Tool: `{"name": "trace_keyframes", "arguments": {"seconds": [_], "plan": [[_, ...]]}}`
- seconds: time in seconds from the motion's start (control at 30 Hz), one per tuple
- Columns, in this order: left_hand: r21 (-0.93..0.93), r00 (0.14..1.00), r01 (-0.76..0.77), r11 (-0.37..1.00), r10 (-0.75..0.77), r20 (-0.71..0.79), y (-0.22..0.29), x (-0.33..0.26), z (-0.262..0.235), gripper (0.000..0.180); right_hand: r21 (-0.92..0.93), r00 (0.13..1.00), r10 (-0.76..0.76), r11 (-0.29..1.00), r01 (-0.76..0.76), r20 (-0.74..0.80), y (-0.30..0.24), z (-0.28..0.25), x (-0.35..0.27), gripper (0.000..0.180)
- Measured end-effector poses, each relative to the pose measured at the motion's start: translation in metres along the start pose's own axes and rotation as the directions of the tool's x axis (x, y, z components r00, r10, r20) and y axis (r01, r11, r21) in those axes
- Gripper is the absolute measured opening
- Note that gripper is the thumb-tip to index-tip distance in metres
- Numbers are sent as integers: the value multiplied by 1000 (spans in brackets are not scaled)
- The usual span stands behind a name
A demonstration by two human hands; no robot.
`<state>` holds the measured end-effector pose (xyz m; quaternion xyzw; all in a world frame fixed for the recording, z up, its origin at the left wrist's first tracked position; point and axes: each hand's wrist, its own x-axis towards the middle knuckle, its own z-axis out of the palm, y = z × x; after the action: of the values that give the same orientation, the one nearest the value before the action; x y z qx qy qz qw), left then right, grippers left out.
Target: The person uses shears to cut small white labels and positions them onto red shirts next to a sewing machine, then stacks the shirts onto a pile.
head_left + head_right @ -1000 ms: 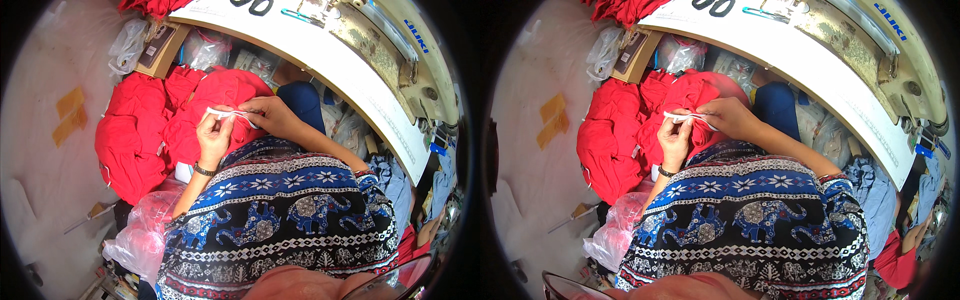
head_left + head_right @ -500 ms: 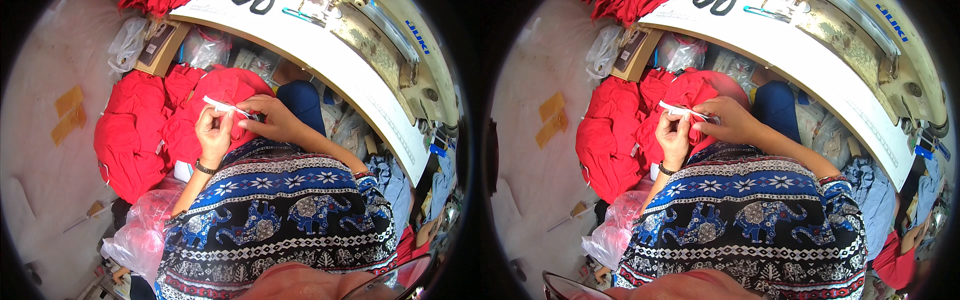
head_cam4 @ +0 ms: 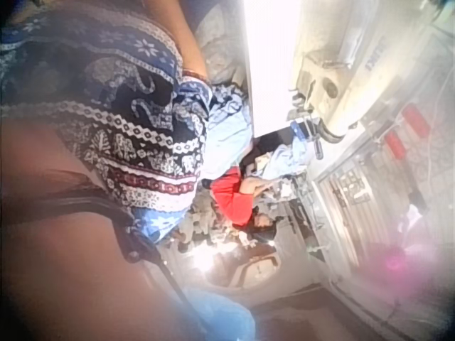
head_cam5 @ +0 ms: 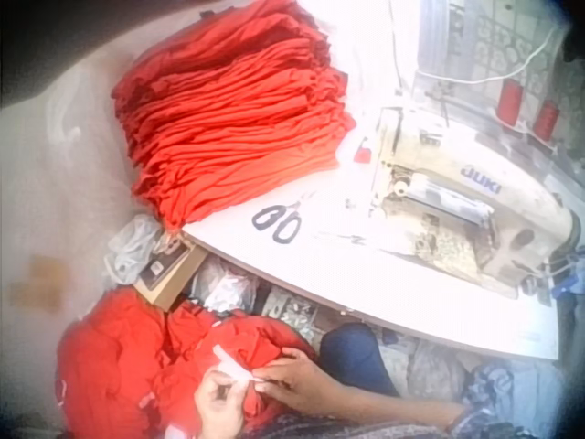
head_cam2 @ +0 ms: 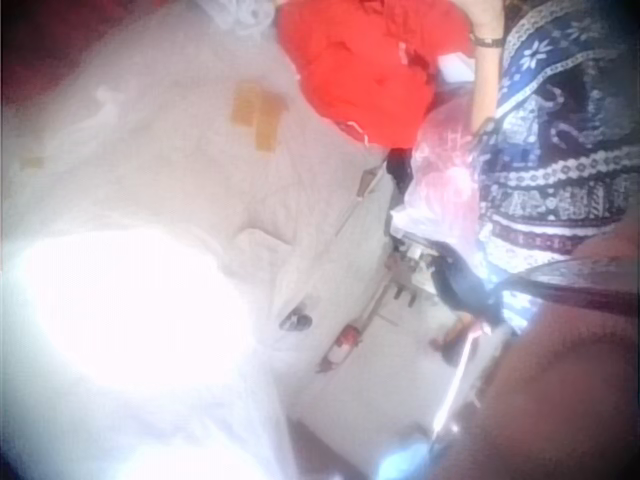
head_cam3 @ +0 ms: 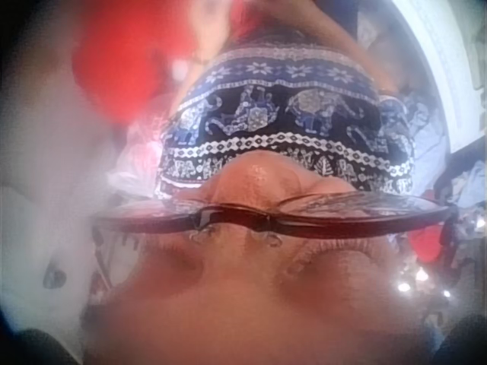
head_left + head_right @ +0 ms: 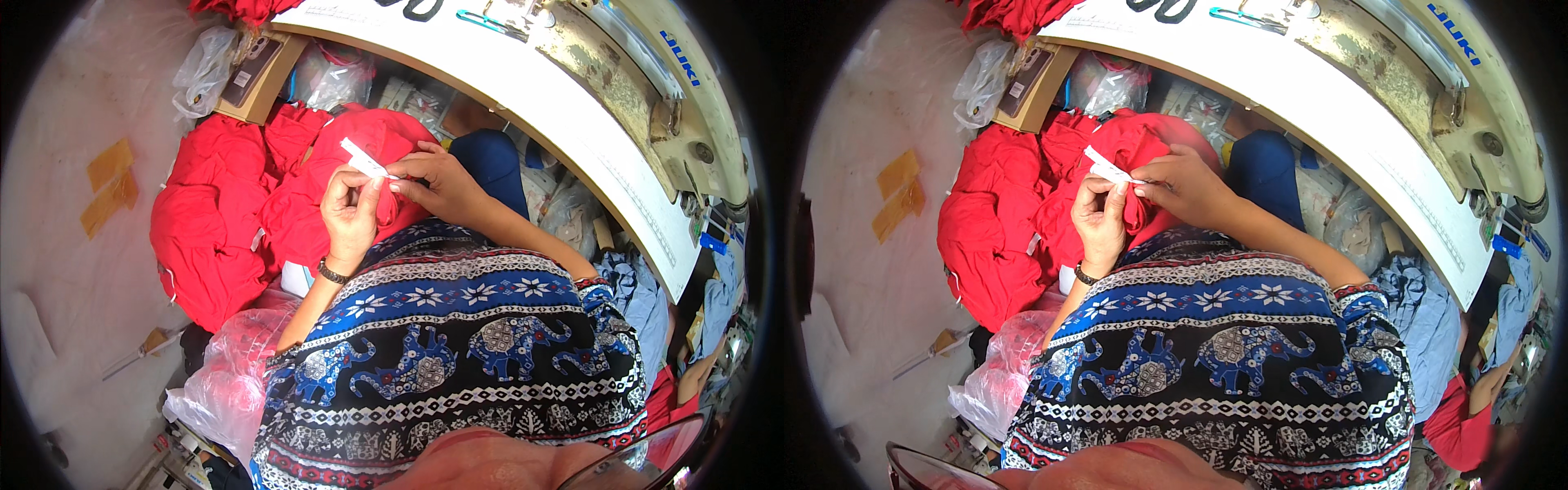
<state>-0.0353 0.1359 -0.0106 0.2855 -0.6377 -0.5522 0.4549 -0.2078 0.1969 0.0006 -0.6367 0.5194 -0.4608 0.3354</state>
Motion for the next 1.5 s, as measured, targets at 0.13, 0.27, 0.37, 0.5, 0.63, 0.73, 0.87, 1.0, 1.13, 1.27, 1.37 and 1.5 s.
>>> {"name": "trace_keyframes", "arguments": {"seconds": [0.13,0.27,0.37,0.5,0.63,0.73,0.87,1.0,1.13,1.27,1.37,1.5], "plan": [[72,998,-55,996,57,-24,-4,0,1,17,-83,996,-53,996,46,-76,0,0,-1,19],[40,998,-45,998,47,-40,-2,-2,1,19,-115,997,-65,992,61,-32,2,1,-2,19],[176,996,-94,980,94,10,1,-2,-1,25,-163,995,-94,983,89,-21,2,0,-2,19],[316,970,-244,917,230,82,3,0,-3,24,-179,996,-87,980,89,20,3,-4,-3,20],[390,937,-350,852,325,131,6,2,-2,20,-177,995,-99,979,97,1,4,-4,-3,20],[486,920,-391,782,352,174,10,6,-2,12,-174,994,-110,979,108,-3,1,-4,1,20],[454,952,-298,840,299,72,14,14,-7,7,-57,977,-116,993,108,-178,-7,-11,6,24],[253,987,-121,960,144,-77,15,18,-18,4,80,980,-117,988,132,-163,-7,-25,3,28],[229,982,-150,962,171,-74,25,27,-21,6,22,990,-136,990,136,-22,-13,-20,15,25],[229,943,-298,927,323,-80,64,45,-19,8,-138,991,-131,982,129,-8,-49,-37,44,19],[242,888,-416,877,449,-99,109,44,-22,4,-127,973,-226,967,219,-45,-92,-72,37,15],[330,857,-491,806,514,21,111,42,-16,6,-100,947,-294,954,283,-129,-90,-86,24,14]]}}
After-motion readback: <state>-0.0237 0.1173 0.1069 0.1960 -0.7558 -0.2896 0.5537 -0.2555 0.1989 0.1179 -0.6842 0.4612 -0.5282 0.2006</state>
